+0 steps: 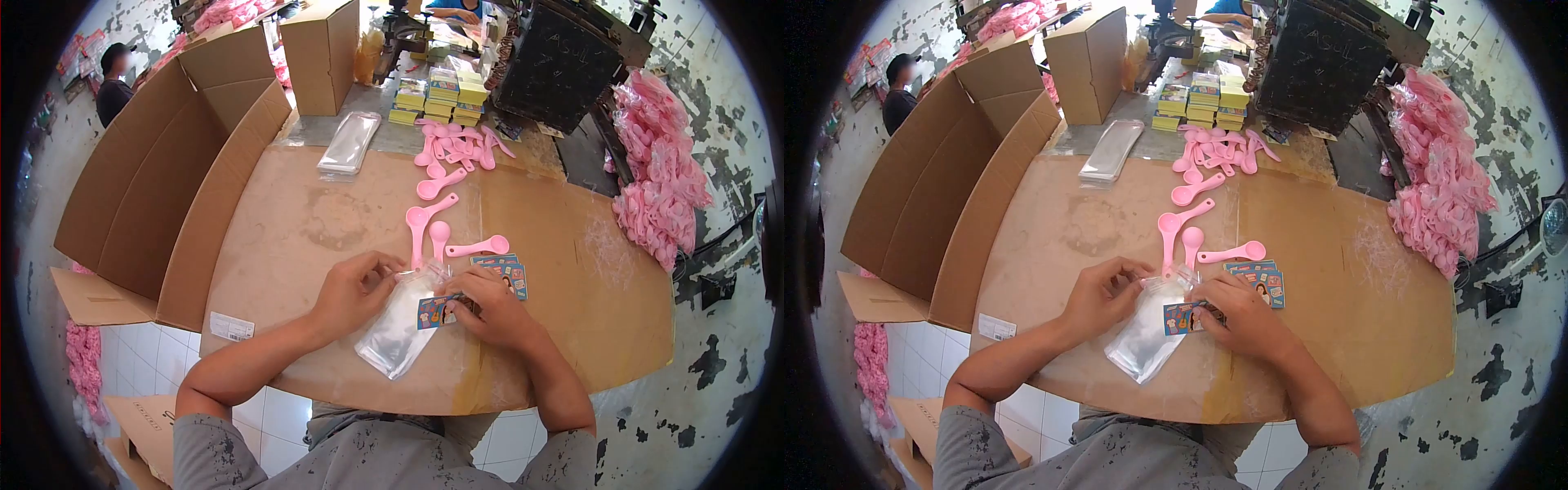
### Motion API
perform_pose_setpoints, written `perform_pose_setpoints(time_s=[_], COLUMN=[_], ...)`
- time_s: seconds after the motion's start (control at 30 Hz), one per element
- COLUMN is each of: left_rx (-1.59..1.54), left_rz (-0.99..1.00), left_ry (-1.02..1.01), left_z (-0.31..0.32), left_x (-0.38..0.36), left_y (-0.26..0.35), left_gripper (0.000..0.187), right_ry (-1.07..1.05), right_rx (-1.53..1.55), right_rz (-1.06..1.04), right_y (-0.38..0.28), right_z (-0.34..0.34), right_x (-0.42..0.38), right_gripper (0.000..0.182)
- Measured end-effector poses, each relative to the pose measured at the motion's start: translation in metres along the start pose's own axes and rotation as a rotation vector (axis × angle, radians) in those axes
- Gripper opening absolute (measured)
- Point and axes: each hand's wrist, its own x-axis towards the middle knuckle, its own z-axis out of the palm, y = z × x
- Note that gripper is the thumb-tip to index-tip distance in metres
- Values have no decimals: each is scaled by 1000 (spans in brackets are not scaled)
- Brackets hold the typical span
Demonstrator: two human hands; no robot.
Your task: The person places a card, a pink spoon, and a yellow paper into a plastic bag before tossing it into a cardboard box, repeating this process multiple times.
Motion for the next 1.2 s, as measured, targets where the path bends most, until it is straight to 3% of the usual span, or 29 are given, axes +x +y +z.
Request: perform_pose_setpoints(time_s=[0.07, 0.17, 0.3, 0.4, 0.5, 0.6, 0.7, 0.77, 0.9, 1.03, 1.2], left_rx=[-189, -654, -741, -681, -611, -618, -532, -399, -355, -472, -415], left_rz=[73, -115, -244, -275, -270, -250, -161, -62, -124, -108, -152], left_ry=[57, -35, -170, -236, -248, -247, -286, -329, -335, -234, -273], left_z=[0, -6, -18, -12, -6, -2, 3, 3, 0, 2, 1], left_x=[3, 4, 1, -2, -6, -8, -11, -14, -14, -15, -15], left_y=[-5, -5, 11, 17, 18, 19, 16, 16, 25, 20, 23], left_gripper=[16, 14, 20, 27, 37, 43, 45, 46, 46, 48, 50], right_ry=[17, 2, 124, 408, 486, 212, 65, 116, 254, 163, 76], right_rx=[44, 107, 270, 602, 687, 335, 265, 305, 558, 464, 315], right_rz=[37, 89, 247, 240, 183, 94, -10, 36, 247, 146, 63], right_y=[-1, 7, 7, 3, -9, -15, -11, -22, -25, -18, -27], right_z=[0, -3, -7, -2, -5, -23, -16, -6, 0, 4, 14], right_x=[-1, -4, -3, 2, 6, 4, 5, 10, 7, 0, 5], right_gripper=[21, 21, 22, 22, 24, 25, 19, 22, 32, 32, 30])
